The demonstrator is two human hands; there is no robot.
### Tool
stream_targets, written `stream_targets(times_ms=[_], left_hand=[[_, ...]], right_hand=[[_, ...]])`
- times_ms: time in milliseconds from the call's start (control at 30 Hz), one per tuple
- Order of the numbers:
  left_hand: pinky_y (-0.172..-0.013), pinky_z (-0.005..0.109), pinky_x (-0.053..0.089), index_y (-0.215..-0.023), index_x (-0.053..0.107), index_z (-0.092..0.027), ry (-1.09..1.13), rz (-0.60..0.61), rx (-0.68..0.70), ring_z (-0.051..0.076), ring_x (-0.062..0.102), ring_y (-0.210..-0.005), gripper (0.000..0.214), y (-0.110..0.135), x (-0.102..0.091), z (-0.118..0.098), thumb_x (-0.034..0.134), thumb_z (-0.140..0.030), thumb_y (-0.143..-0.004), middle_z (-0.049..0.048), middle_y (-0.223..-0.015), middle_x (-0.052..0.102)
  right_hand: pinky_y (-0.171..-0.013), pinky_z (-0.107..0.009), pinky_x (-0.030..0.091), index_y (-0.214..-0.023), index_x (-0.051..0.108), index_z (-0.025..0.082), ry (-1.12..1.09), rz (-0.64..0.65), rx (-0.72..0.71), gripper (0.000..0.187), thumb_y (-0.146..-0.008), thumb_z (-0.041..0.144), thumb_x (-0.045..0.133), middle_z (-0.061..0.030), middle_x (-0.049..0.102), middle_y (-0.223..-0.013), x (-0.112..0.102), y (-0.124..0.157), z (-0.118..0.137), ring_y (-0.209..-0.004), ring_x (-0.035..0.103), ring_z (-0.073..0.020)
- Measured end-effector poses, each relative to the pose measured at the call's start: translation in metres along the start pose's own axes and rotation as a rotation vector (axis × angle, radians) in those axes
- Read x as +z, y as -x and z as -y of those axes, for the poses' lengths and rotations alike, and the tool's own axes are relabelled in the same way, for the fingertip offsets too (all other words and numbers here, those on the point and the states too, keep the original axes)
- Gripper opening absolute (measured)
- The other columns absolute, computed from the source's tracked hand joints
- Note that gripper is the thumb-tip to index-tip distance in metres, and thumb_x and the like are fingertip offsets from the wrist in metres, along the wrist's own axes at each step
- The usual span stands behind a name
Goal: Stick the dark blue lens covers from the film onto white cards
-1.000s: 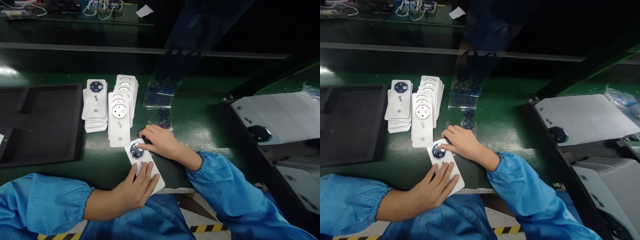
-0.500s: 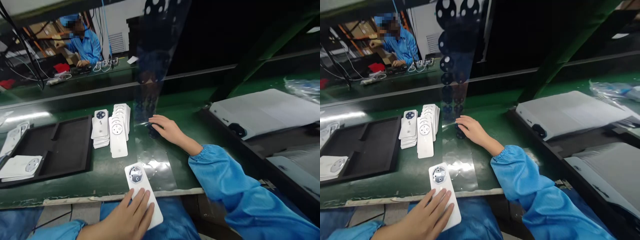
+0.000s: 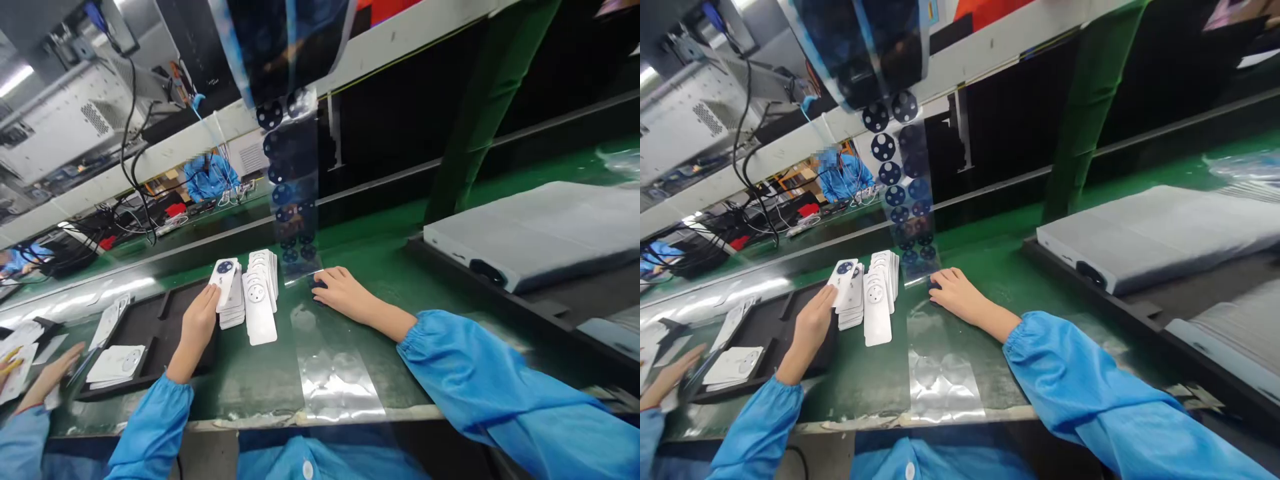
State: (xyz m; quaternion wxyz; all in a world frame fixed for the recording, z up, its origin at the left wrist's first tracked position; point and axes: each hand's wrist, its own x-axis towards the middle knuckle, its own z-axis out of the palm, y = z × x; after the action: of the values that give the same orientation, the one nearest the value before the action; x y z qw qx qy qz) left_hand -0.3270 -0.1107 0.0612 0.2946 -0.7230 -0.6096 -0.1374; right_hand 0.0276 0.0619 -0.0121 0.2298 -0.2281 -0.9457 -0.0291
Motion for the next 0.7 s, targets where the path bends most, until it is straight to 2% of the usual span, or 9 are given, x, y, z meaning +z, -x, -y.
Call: stream_targets(times_ms=[67, 133, 233, 300, 333, 400, 500, 600, 700], left_hand=[[-0.104, 0.043, 0.055, -0.122, 0.067, -0.01, -0.015, 0.073, -0.011, 0.026, 0.064, -0.123, 0.047, 0.0, 0.019, 0.002, 0.03, -0.007, -0.094, 0.0171, -0.128, 0.068], [-0.104, 0.041, 0.054, -0.125, 0.067, -0.013, -0.013, 0.161, -0.012, 0.025, 0.064, -0.122, 0.047, 0.005, 0.027, -0.001, 0.035, -0.01, -0.091, 0.014, -0.13, 0.067], [-0.11, 0.055, 0.045, -0.138, 0.059, -0.015, -0.007, 0.244, -0.034, 0.033, 0.054, -0.133, 0.053, 0.014, 0.023, -0.02, 0.042, -0.016, -0.088, 0.0151, -0.143, 0.058], [-0.114, 0.064, 0.036, -0.145, 0.05, -0.015, 0.026, 0.254, -0.009, 0.038, 0.042, -0.143, 0.058, 0.02, 0.013, -0.047, 0.044, -0.018, -0.088, 0.0176, -0.151, 0.049], [-0.116, 0.063, 0.032, -0.147, 0.048, -0.016, 0.061, 0.256, 0.036, 0.037, 0.037, -0.146, 0.058, 0.023, 0.006, -0.065, 0.045, -0.02, -0.09, 0.0159, -0.153, 0.046], [-0.117, 0.06, 0.032, -0.147, 0.048, -0.015, 0.228, 0.236, 0.284, 0.036, 0.037, -0.146, 0.056, 0.029, -0.005, -0.104, 0.047, -0.024, -0.092, 0.0164, -0.152, 0.048], [-0.113, 0.06, 0.036, -0.15, 0.045, -0.014, 0.399, 0.27, 0.571, 0.041, 0.035, -0.146, 0.063, 0.037, -0.015, -0.156, 0.05, -0.043, -0.094, 0.0189, -0.155, 0.042], [-0.11, 0.059, 0.039, -0.153, 0.038, -0.016, 0.472, 0.37, 0.607, 0.043, 0.034, -0.145, 0.072, 0.038, -0.011, -0.178, 0.052, -0.053, -0.093, 0.0219, -0.158, 0.036], [-0.111, 0.06, 0.038, -0.154, 0.036, -0.018, 0.558, 0.429, 0.567, 0.041, 0.033, -0.146, 0.072, 0.036, -0.003, -0.176, 0.053, -0.053, -0.093, 0.0212, -0.159, 0.035]], right_hand=[[-0.092, -0.044, 0.046, -0.107, 0.074, 0.018, -0.091, 0.037, 0.031, 0.026, -0.101, 0.029, 0.052, -0.0153, 0.067, -0.116, 0.001, 0.002, -0.002, -0.107, 0.06, -0.0288], [-0.093, -0.043, 0.049, -0.117, 0.072, 0.018, -0.203, 0.066, 0.07, 0.032, -0.099, 0.038, 0.056, -0.0155, 0.065, -0.125, 0.002, 0.003, -0.008, -0.111, 0.061, -0.0293], [-0.099, -0.046, 0.048, -0.13, 0.067, 0.018, -0.301, 0.084, 0.101, 0.049, -0.094, 0.051, 0.062, -0.0159, 0.061, -0.137, 0.002, 0.003, -0.02, -0.122, 0.057, -0.0331], [-0.1, -0.046, 0.047, -0.132, 0.065, 0.019, -0.35, 0.107, 0.096, 0.052, -0.093, 0.052, 0.063, -0.0147, 0.064, -0.134, 0.0, 0.002, -0.026, -0.121, 0.058, -0.0327], [-0.099, -0.045, 0.048, -0.133, 0.064, 0.019, -0.372, 0.115, 0.095, 0.051, -0.093, 0.051, 0.062, -0.0139, 0.067, -0.131, 0.0, 0.0, -0.029, -0.119, 0.06, -0.0319], [-0.097, -0.044, 0.049, -0.133, 0.063, 0.019, -0.389, 0.112, 0.115, 0.047, -0.094, 0.047, 0.062, -0.013, 0.07, -0.124, -0.002, -0.002, -0.03, -0.112, 0.063, -0.0302], [-0.094, -0.041, 0.05, -0.127, 0.062, 0.018, -0.339, 0.099, 0.162, 0.039, -0.094, 0.038, 0.064, -0.0125, 0.073, -0.112, -0.004, -0.005, -0.026, -0.104, 0.066, -0.0285], [-0.087, -0.038, 0.051, -0.112, 0.063, 0.017, -0.237, 0.121, 0.196, 0.02, -0.096, 0.03, 0.062, -0.0122, 0.073, -0.102, -0.008, -0.006, -0.016, -0.098, 0.068, -0.0279], [-0.081, -0.036, 0.051, -0.099, 0.061, 0.019, -0.241, 0.184, 0.244, 0.006, -0.096, 0.021, 0.056, -0.0098, 0.073, -0.094, -0.017, -0.007, -0.007, -0.094, 0.069, -0.0272]])
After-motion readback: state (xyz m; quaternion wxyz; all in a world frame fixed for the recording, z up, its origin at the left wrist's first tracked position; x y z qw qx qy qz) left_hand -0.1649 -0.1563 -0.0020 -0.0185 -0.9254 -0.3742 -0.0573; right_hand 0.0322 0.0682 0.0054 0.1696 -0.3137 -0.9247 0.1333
